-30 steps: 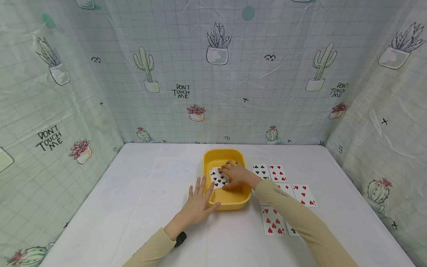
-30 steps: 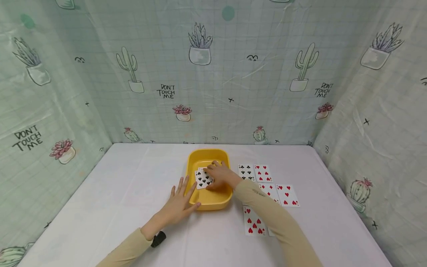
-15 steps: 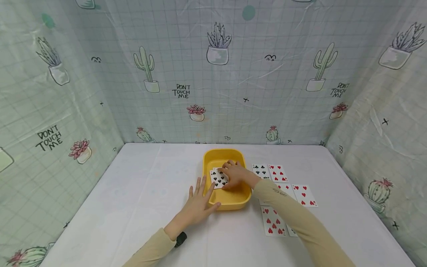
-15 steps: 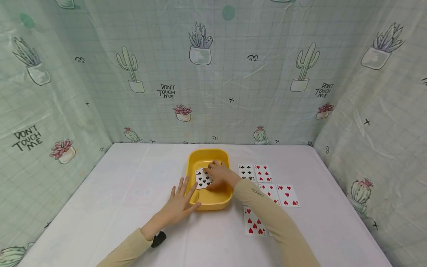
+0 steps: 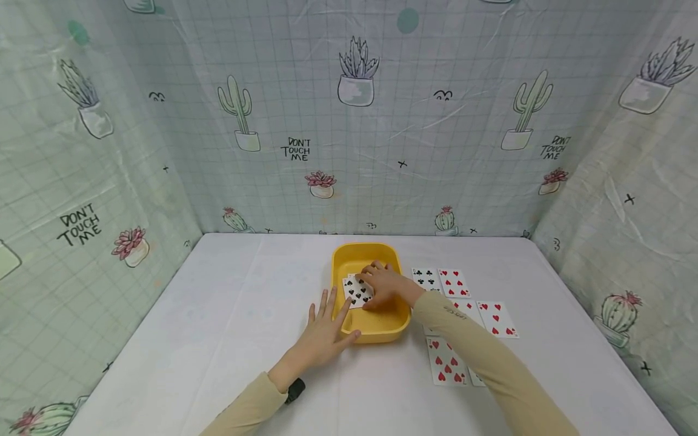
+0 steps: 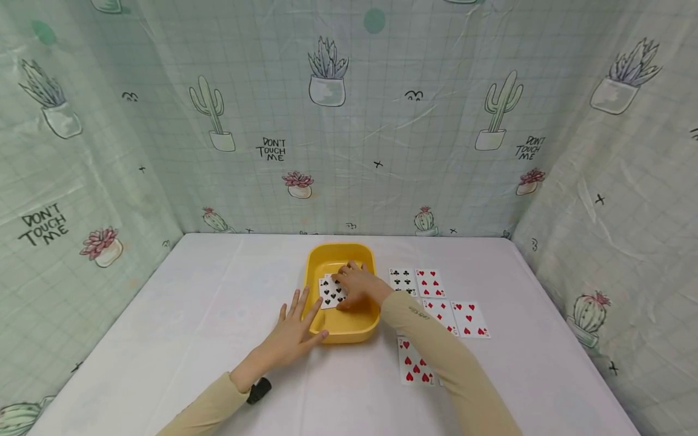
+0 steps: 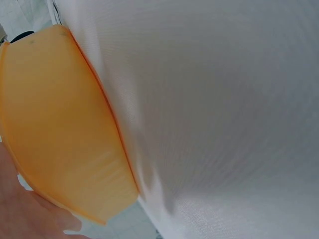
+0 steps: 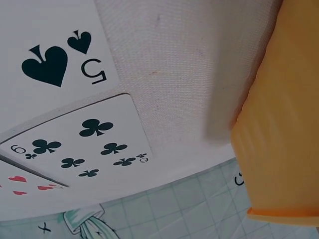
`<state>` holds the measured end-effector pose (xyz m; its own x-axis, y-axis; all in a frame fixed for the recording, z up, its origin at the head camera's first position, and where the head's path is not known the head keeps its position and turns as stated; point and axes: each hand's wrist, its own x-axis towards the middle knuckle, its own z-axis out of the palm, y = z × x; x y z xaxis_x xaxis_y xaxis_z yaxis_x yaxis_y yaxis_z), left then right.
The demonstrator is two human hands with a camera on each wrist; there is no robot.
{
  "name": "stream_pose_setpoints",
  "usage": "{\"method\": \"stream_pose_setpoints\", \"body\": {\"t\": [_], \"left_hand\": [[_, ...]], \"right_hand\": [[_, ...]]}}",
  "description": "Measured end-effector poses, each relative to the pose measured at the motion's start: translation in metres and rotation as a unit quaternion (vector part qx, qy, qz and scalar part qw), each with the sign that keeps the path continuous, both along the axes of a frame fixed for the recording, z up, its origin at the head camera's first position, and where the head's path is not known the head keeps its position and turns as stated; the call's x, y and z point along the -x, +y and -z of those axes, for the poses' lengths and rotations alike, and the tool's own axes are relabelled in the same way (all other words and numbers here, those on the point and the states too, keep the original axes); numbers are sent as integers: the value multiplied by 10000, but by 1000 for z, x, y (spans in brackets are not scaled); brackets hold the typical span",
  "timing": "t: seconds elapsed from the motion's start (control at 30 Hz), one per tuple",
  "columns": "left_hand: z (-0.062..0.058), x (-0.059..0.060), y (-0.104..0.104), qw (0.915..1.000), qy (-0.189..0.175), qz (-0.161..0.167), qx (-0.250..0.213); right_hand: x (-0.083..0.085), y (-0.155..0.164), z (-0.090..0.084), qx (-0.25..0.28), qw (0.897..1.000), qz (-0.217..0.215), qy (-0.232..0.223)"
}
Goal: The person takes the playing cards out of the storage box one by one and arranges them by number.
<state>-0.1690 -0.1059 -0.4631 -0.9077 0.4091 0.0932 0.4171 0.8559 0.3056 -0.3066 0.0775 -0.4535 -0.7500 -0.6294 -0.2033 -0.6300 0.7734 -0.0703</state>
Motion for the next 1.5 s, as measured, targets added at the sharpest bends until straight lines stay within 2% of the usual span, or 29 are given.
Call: {"method": "stream_pose_setpoints", "body": {"t": [0.63,0.97,1.2,1.5], "left_hand": [[-1,-1,1,10000,7,-34,13],[-2,-1,0,10000,18,-16,-11],[-1,0,0,10000,9,-19,-3],[0,0,0,10000,40,-29,-72]], "right_hand": [[-5,0,-2,227,9995,-62,208],[-9,-1,-15,280,9990,-65,330],[-11,2,-17,330,9980,-198,509],[-18,13,-26,564,9954,-183,758]]}}
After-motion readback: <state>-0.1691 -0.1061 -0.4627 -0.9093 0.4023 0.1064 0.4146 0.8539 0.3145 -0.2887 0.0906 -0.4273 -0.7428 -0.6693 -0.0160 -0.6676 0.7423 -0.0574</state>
